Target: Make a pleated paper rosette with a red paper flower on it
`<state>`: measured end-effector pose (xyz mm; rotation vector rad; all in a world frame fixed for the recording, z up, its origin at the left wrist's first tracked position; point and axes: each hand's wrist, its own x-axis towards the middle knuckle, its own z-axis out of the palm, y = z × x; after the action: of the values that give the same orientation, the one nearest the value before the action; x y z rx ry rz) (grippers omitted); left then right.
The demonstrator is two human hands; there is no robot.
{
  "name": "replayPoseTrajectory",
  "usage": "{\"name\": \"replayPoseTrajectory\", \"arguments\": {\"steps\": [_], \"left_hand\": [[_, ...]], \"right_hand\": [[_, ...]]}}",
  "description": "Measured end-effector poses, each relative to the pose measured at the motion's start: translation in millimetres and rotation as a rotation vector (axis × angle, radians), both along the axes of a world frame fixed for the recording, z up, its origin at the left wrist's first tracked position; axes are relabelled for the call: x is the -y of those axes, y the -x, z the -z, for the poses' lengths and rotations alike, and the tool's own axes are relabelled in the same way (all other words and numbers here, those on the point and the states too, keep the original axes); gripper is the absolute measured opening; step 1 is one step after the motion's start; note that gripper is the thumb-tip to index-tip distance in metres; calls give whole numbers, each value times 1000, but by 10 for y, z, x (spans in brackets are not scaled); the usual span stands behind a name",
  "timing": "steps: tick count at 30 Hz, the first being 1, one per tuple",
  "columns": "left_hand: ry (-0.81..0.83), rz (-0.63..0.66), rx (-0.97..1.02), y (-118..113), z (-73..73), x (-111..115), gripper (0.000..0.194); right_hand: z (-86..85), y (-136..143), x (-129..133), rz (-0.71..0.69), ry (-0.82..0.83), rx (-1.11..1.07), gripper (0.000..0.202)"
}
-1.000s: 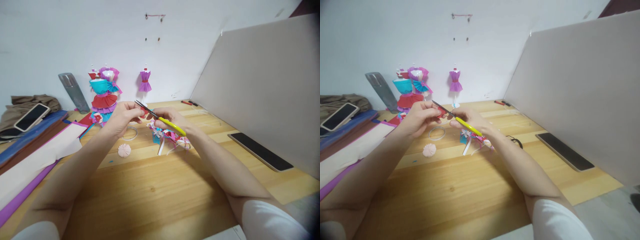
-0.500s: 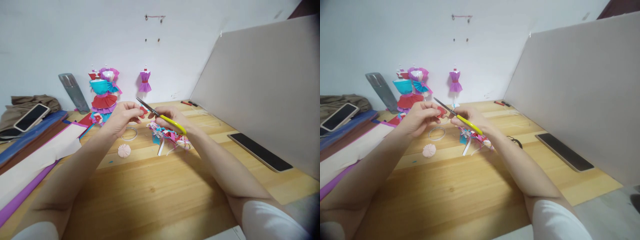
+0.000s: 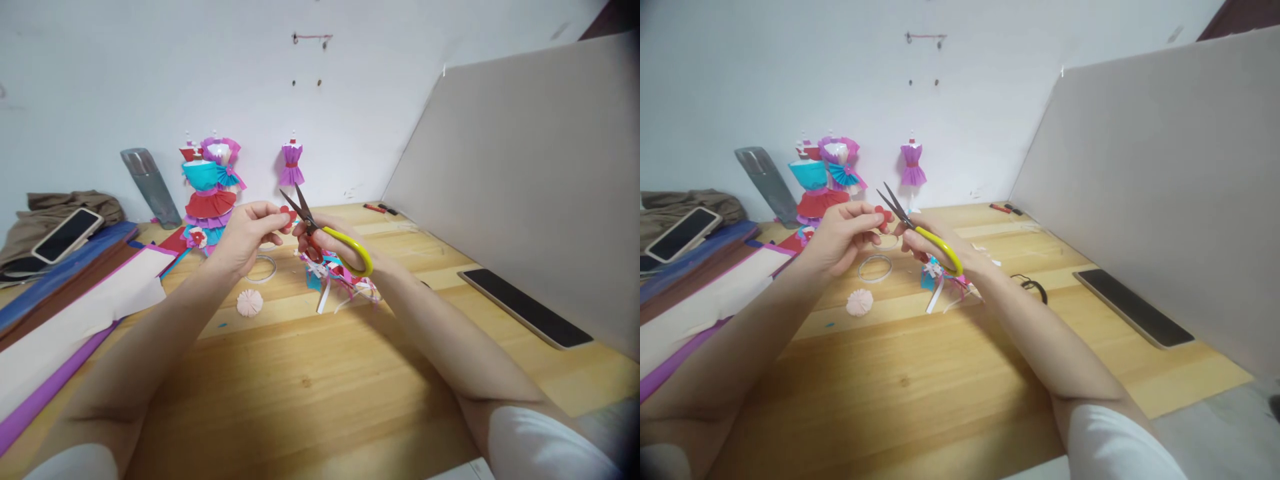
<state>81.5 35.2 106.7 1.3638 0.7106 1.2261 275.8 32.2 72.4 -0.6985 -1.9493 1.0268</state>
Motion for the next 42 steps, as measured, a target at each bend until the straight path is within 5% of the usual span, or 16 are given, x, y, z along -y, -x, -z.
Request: {"name": "replayPoseTrajectory", "arguments": {"steps": [8,42], "left_hand": [[-21,-79,57,-18,11,-22,17],[23,-134,109,-56,66,-38,19]], "right_hand": [[107,44,-17,28,-4,-14,43],[-24,191,96,241,-98,122,35]]}}
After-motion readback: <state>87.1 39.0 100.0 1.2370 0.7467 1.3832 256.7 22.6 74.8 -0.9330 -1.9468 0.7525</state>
